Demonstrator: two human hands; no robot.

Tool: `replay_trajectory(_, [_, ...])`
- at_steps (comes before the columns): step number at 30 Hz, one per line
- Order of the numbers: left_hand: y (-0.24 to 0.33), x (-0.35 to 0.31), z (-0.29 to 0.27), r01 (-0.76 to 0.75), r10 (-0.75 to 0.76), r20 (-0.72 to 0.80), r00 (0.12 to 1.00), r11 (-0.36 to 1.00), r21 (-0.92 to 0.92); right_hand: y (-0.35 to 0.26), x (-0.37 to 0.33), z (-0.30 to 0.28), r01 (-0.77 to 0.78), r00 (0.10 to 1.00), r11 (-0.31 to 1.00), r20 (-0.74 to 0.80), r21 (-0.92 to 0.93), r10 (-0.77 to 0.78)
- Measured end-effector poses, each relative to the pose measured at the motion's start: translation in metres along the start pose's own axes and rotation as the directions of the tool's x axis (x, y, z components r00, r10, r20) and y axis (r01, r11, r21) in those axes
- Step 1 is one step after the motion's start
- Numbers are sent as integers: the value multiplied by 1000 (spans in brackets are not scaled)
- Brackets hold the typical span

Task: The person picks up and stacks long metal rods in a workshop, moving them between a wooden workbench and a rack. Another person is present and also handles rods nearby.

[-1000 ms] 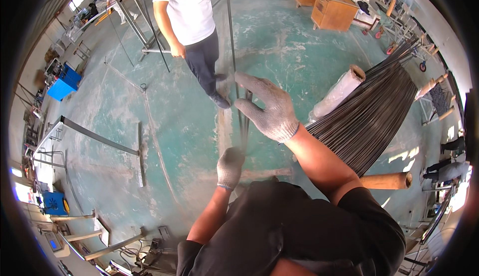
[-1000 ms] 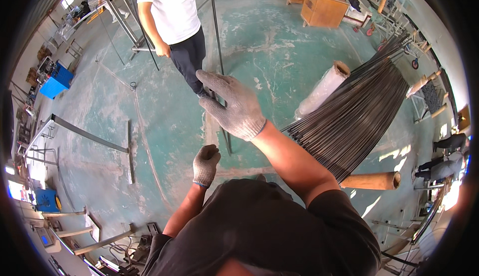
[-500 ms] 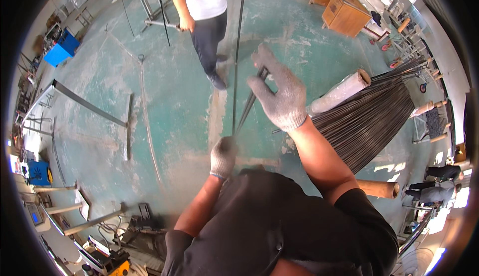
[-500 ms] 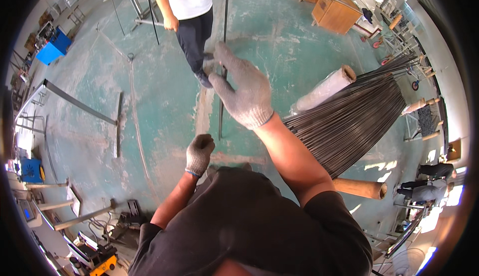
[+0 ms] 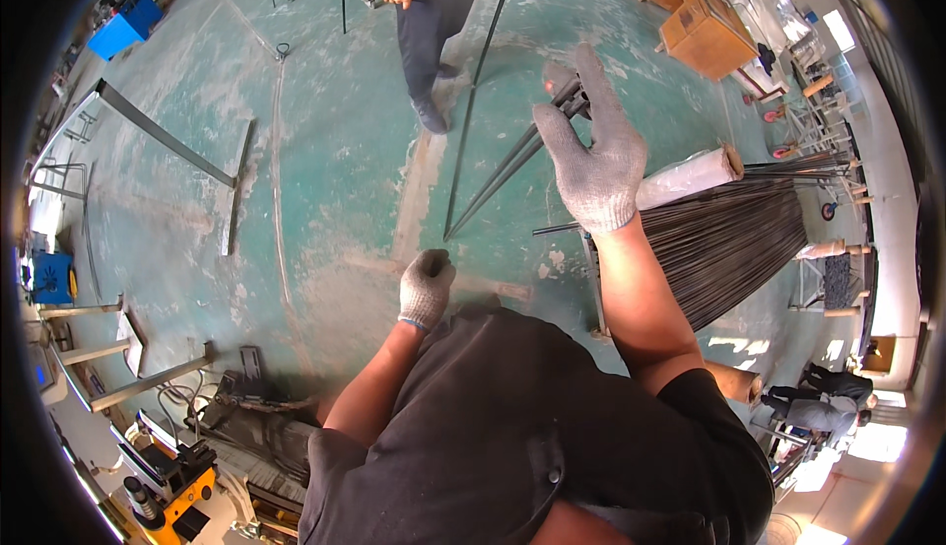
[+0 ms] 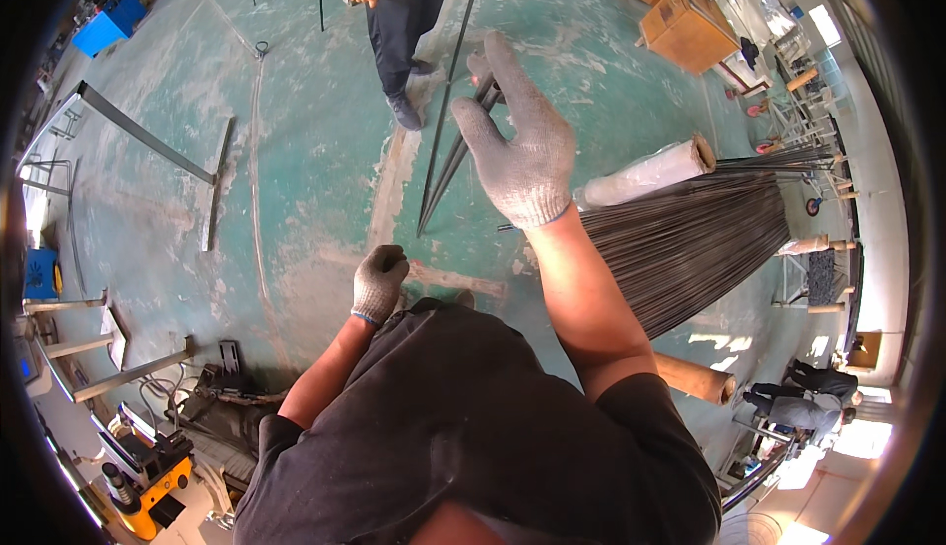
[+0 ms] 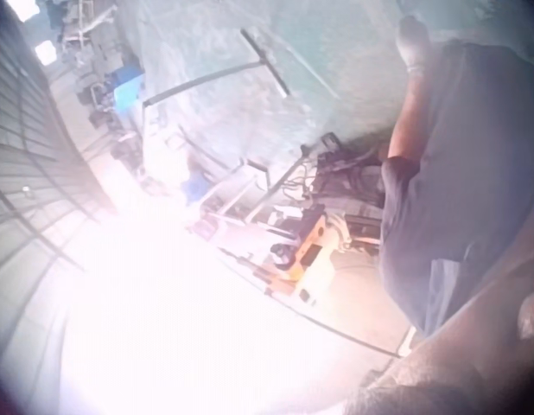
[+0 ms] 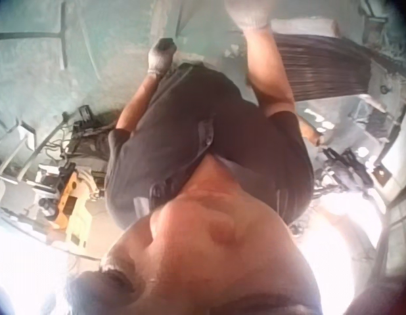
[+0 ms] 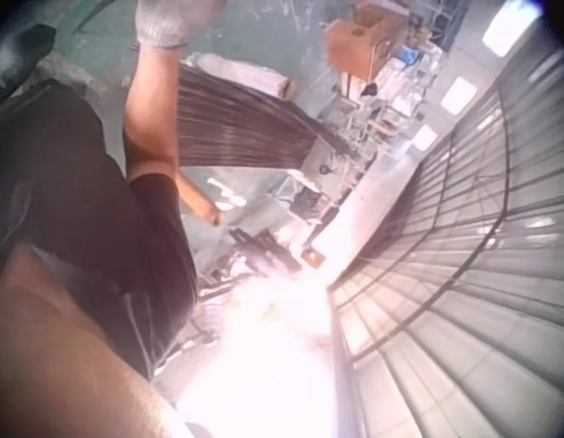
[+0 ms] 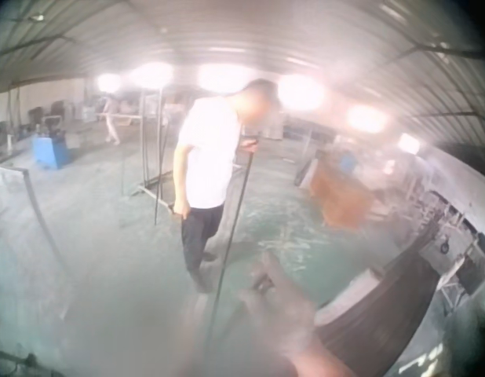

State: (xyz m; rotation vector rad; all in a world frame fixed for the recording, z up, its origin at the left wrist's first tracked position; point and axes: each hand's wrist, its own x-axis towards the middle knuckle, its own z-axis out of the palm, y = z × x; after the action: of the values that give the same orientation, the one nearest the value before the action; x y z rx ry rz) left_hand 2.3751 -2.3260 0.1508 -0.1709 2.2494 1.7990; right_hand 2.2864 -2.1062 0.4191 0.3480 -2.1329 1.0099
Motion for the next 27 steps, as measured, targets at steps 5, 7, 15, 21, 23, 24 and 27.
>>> replay_trajectory(5, [5, 2, 0, -44, 44, -31, 999, 999, -13, 3, 1, 1, -21, 1000, 1000, -23, 20, 22])
replay_trajectory(7, [1, 5, -3, -31, 31, -13, 999, 999, -16, -3, 0, 2, -106, 994, 993, -6, 51, 107])
replay_trajectory(15, [-6, 8, -6, -10, 10, 0, 1000, 1000, -16, -1, 2, 5, -44, 999, 999, -19, 12, 44])
replay_trajectory(21, [-3, 9, -10, 2, -2, 12, 1000, 1000, 5, 4, 2, 6, -27, 999, 1000, -35, 15, 28])
replay_trajectory(23, [-4, 10, -10, 2, -2, 12, 1000, 1000, 3, 4, 3, 7, -22, 999, 1000, -38, 20, 22])
replay_trajectory(24, [-6, 11, -10, -3, 3, 16, 1000, 1000, -4, 3, 4, 6, -22, 999, 999, -34, 25, 22])
replay_trajectory(27, [-11, 15, -9, -13, 14, 26, 1000, 1000, -26, 1, 5, 6, -9, 999, 1000, -32, 13, 9])
